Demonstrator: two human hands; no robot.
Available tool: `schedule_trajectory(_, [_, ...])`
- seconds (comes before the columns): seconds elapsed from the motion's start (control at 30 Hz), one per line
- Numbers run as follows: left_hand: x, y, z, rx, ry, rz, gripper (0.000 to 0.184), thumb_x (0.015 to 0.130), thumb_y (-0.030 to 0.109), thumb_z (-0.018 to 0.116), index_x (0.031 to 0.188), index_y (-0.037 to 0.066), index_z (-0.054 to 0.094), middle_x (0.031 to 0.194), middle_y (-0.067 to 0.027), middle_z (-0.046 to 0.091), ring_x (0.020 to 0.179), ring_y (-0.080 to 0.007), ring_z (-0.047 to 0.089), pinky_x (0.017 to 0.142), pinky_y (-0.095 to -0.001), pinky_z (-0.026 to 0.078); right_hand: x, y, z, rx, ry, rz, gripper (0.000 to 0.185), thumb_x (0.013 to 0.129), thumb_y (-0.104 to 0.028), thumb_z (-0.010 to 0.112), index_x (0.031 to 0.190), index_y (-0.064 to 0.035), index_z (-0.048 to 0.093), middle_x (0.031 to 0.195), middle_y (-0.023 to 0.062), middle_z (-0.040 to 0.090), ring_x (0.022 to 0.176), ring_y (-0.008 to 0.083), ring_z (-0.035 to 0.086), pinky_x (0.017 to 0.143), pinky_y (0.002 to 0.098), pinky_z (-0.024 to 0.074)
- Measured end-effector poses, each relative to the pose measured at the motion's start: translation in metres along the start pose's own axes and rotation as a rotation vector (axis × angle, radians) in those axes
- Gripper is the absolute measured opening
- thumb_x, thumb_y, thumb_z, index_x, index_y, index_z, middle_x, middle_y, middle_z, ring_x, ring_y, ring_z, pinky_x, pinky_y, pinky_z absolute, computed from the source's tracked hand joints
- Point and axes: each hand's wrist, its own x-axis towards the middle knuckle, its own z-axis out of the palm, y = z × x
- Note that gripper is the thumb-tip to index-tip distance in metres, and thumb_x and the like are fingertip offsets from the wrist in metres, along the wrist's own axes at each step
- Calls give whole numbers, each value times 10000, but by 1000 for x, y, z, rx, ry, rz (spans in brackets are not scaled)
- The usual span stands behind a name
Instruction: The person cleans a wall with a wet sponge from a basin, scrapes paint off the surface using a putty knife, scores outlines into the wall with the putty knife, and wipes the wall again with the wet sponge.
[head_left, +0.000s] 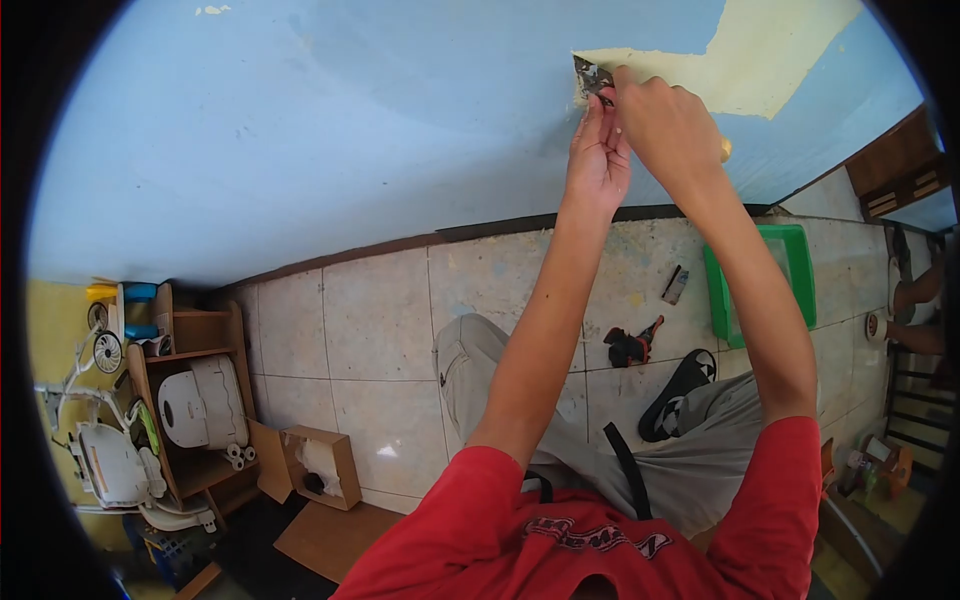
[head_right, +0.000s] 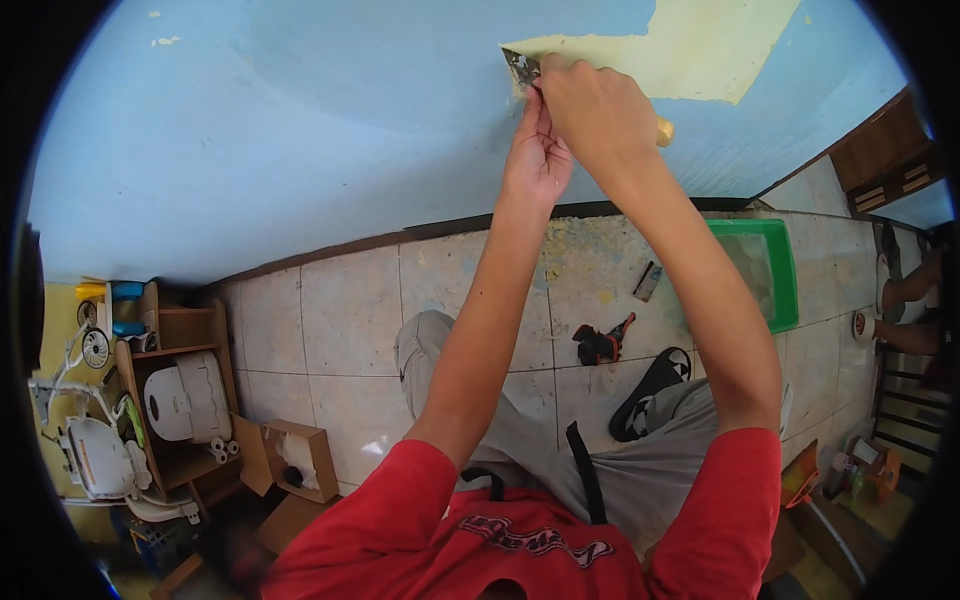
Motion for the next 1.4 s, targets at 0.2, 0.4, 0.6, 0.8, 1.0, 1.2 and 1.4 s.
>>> schedule_trajectory(0.2, [-5, 2, 10, -2, 90, -139, 213, 979, 221, 636, 1122, 67, 601, 1088, -38, 636, 990, -123, 645, 857, -249, 598, -5, 9, 2, 52, 14, 54, 293, 986, -302, 559, 882, -28, 558, 607, 177, 629, 580, 383, 662, 504, 442, 525])
schedule_trajectory(0.4, [-4, 3, 2, 22, 85, -73, 238, 980, 232, 633, 1148, 68, 597, 1100, -33, 616, 996, -127, 639, 856, -231, 595, -1, 0, 1, 16, -6, 61, 230, 931, -219, 611, 824, -21, 566, 649, 169, 662, 610, 329, 704, 535, 383, 566])
schedule_trajectory(0.6, [-2, -1, 7, -116, 99, -37, 249, 989, 228, 615, 1172, 62, 584, 1122, -23, 613, 1055, -128, 619, 885, -243, 586, 6, -5, -2, -6, -21, 19, 231, 931, -228, 606, 834, -19, 592, 684, 164, 677, 643, 329, 710, 554, 385, 567])
schedule_trajectory(0.8, [-12, 12, 3, 42, 107, -48, 295, 980, 259, 637, 1195, 64, 579, 1143, -27, 614, 1080, -168, 610, 918, -321, 562, -1, -17, 0, 194, -72, 206, 234, 947, -230, 593, 891, -4, 620, 753, 224, 678, 725, 364, 709, 585, 432, 561])
schedule_trajectory(1.0, [-86, 39, -69, 706, 170, -334, 262, 968, 255, 628, 1129, 50, 610, 1026, -65, 656, 909, -192, 670, 791, -361, 584, -121, 1, 43, 1618, -738, 616, 162, 943, -173, 574, 1054, -55, 557, 764, 34, 598, 612, 121, 594, 549, 284, 499])
schedule_trajectory(1.2, [-98, 55, -63, 2053, -183, 394, 424, 847, 85, 675, 1264, 98, 596, 1280, -153, 584, 1193, -340, 571, 963, -502, 492, -282, -1, 76, 861, -1059, 875, 274, 885, -182, 602, 962, 80, 582, 753, 147, 644, 593, 217, 617, 478, 387, 505])
schedule_trajectory(1.4, [-76, 81, 13, 2490, -324, 866, 657, 828, 178, 702, 1446, 169, 481, 1575, -110, 326, 1482, -378, 214, 1162, -635, 200, -257, 20, -34, 999, -871, 888, 354, 920, -264, 632, 1080, 44, 559, 771, 94, 573, 648, 175, 583, 483, 341, 507])
